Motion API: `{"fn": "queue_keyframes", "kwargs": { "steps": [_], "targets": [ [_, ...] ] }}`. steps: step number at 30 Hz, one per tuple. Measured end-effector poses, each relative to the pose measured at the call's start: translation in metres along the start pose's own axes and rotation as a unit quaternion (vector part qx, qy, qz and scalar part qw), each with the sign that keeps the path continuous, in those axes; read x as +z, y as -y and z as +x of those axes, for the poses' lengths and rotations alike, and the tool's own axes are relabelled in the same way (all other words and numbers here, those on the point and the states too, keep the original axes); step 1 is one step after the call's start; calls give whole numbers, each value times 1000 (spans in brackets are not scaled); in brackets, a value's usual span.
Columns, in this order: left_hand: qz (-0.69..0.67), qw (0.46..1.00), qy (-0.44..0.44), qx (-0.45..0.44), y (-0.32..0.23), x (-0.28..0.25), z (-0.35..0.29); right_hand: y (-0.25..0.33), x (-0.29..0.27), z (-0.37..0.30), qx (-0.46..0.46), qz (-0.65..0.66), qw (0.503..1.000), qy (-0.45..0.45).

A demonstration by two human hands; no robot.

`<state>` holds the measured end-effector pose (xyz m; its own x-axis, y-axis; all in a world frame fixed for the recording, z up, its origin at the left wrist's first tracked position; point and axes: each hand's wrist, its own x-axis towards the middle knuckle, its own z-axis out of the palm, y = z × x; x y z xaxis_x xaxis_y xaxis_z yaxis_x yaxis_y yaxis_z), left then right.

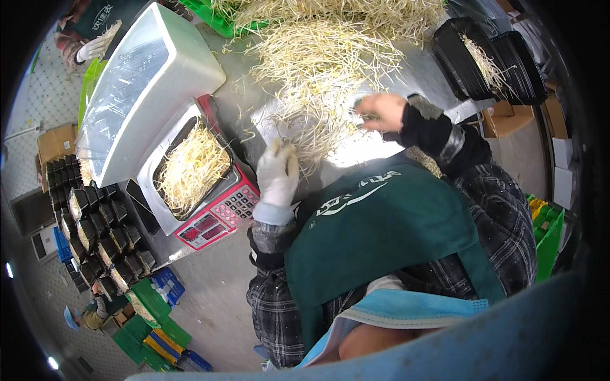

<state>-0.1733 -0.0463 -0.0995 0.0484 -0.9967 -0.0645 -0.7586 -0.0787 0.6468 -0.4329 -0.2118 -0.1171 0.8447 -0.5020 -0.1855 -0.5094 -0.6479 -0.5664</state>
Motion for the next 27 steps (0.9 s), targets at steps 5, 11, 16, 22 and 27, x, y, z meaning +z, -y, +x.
{"fn": "queue_keyframes", "kwargs": {
  "steps": [5,11,16,22,27],
  "targets": [
    [75,972,-203,88,-8,9,64,12,-7,65,-35,-73,987,-138],
    [-36,984,-92,-146,2,-1,57,16,-16,49,53,-25,998,10],
    [163,982,-70,63,-27,6,19,11,-8,20,-71,-34,993,-89],
    [196,970,-2,144,-19,7,-25,-2,2,-6,-58,-87,993,-50],
    [139,977,-113,114,-22,12,8,8,1,24,-91,51,976,-190]
  ]
}}
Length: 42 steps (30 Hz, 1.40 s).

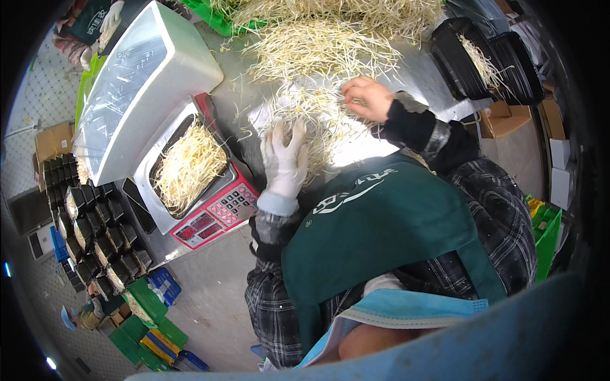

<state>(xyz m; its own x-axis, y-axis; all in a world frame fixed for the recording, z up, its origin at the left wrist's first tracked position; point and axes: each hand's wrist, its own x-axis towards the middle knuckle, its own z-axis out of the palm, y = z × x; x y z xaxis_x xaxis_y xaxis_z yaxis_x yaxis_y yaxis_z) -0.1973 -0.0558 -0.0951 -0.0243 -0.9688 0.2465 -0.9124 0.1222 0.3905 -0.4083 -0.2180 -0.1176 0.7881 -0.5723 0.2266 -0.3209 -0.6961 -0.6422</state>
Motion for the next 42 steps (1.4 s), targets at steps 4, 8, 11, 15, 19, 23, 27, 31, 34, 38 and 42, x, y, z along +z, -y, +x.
{"fn": "queue_keyframes", "kwargs": {
  "steps": [4,8,11,15,19,23,27,31,34,38,42],
  "targets": [
    [101,989,100,35,-17,16,7,16,31,4,-20,-47,998,43],
    [56,995,87,-6,-13,-3,-18,11,26,-14,-1,-65,997,37],
    [20,997,59,-36,-2,4,-33,14,31,-15,-35,-39,999,7],
    [19,996,80,-44,-11,8,-36,19,44,-7,-37,-93,995,23],
    [2,994,96,-57,-5,12,-39,19,40,-3,-56,-97,993,25],
    [16,992,101,-67,-1,17,-43,29,-8,-4,-47,-136,989,12],
    [-29,998,43,-43,-1,6,-40,35,-108,-61,47,60,997,13],
    [-51,998,-22,-24,-1,7,-33,-34,-127,-199,394,215,882,146],
    [-32,998,-49,-34,9,13,-24,-24,-107,-223,481,-296,799,205],
    [24,999,-3,-43,7,16,12,-2,-105,-151,406,-187,894,26],
    [106,982,83,-134,9,31,27,16,-84,-117,353,-186,908,126]
  ]
}}
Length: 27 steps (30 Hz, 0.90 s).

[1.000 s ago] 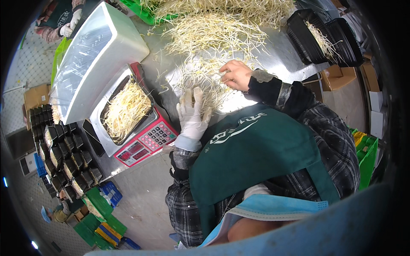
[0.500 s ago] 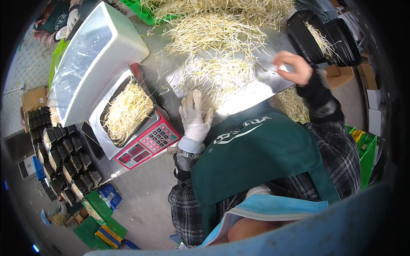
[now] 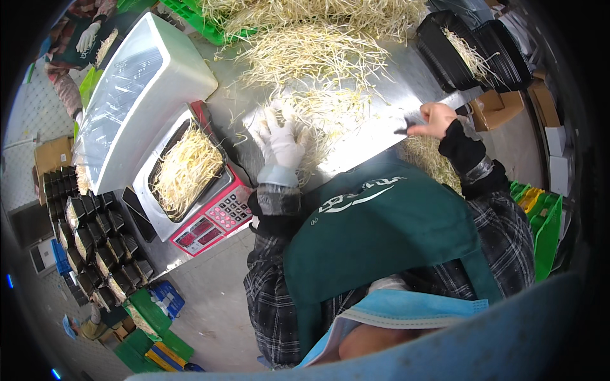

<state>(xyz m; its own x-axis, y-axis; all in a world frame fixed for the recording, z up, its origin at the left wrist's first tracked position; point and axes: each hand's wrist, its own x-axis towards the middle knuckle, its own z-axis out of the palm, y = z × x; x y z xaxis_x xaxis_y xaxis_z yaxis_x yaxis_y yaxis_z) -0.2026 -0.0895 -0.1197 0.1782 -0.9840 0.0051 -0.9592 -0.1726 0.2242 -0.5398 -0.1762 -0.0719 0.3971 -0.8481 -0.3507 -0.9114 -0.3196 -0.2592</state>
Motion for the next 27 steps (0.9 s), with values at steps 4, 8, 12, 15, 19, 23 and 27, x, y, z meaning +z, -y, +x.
{"fn": "queue_keyframes", "kwargs": {
  "steps": [4,8,12,15,19,23,27],
  "targets": [
    [-32,991,69,106,7,-6,-34,21,4,14,-112,83,990,37],
    [-129,985,-30,107,1,1,-30,84,24,75,-253,159,953,-56],
    [2,989,-96,110,-6,11,-3,143,29,105,-168,118,978,42],
    [86,977,9,192,3,14,-27,136,16,106,-209,54,975,44],
    [-8,978,6,208,0,-6,-50,134,24,128,-325,137,935,-39],
    [-21,972,-1,235,0,-6,-43,162,50,146,-290,149,945,-36],
    [-38,972,-30,230,0,-6,-44,172,56,147,-300,100,948,-16]
  ]
}}
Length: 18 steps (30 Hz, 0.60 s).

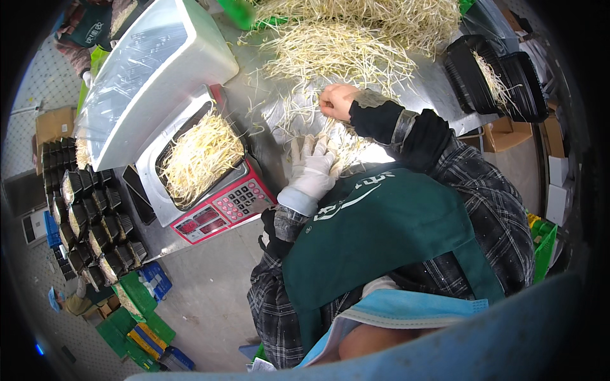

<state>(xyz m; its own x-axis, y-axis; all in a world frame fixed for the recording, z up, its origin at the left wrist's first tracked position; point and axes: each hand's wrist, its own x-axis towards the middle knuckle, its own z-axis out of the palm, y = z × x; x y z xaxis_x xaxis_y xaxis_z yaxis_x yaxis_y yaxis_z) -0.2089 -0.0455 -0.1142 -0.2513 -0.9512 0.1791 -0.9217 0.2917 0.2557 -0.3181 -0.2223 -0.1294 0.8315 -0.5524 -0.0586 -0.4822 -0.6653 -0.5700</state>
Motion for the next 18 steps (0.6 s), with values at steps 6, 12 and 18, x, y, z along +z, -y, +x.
{"fn": "queue_keyframes", "kwargs": {
  "steps": [6,12,18],
  "targets": [
    [-105,987,6,-119,7,2,-3,1,-90,-52,-30,154,975,-156],
    [-64,997,17,-35,-5,10,12,-16,-58,-50,23,93,995,-13],
    [-39,998,18,-43,-6,14,4,11,6,2,16,-8,999,-29]
  ]
}}
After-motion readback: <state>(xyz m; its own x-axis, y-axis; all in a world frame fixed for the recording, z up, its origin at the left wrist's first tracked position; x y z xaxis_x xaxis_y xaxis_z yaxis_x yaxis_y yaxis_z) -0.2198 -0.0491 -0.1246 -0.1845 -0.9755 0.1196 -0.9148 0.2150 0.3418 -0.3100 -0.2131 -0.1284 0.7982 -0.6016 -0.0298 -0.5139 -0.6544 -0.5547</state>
